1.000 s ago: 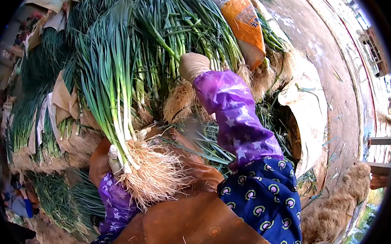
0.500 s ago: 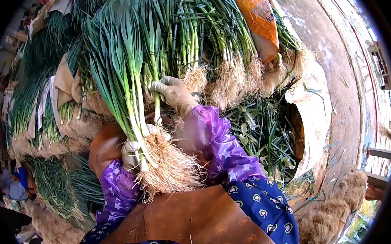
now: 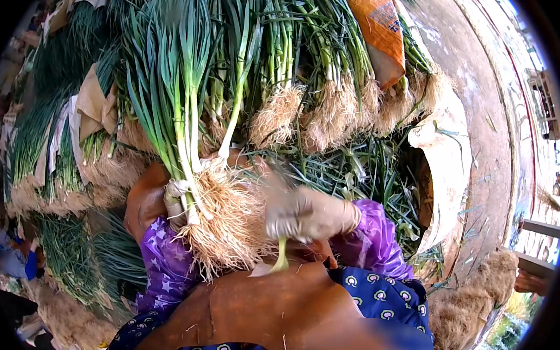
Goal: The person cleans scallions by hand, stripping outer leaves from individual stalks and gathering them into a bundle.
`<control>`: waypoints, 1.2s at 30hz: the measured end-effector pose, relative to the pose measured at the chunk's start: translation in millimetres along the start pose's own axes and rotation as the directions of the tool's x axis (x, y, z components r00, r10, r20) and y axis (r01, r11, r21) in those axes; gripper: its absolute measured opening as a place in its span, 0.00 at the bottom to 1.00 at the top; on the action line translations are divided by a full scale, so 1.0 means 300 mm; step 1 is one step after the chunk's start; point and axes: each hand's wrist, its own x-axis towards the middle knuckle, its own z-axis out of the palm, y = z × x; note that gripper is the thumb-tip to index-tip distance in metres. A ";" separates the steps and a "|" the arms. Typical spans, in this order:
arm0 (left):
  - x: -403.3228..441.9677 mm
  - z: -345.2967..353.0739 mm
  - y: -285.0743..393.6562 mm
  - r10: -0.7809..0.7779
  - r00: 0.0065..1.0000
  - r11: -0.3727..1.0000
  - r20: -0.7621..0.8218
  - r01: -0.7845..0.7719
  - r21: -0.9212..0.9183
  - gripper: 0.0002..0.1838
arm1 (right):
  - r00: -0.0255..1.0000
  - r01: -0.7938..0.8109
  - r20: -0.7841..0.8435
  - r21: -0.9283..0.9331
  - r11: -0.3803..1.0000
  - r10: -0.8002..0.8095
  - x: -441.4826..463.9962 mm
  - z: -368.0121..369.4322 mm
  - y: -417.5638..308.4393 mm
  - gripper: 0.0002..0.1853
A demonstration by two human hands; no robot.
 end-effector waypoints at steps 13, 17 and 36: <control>0.009 -0.028 -0.066 -0.415 0.901 0.909 0.127 0.404 0.104 0.30 | 0.634 -0.165 -0.618 -0.695 0.700 -0.464 0.357 -0.021 -0.050 0.12; 0.028 -0.033 -0.056 -0.405 0.907 0.913 0.115 0.396 0.098 0.30 | 0.650 -0.055 -0.559 -0.710 0.702 -0.515 0.372 0.005 -0.006 0.14; 0.064 -0.032 0.097 0.118 0.991 0.992 0.056 -0.115 -0.042 0.29 | 0.756 0.523 -0.642 0.472 0.709 -0.131 0.573 -0.191 0.011 0.08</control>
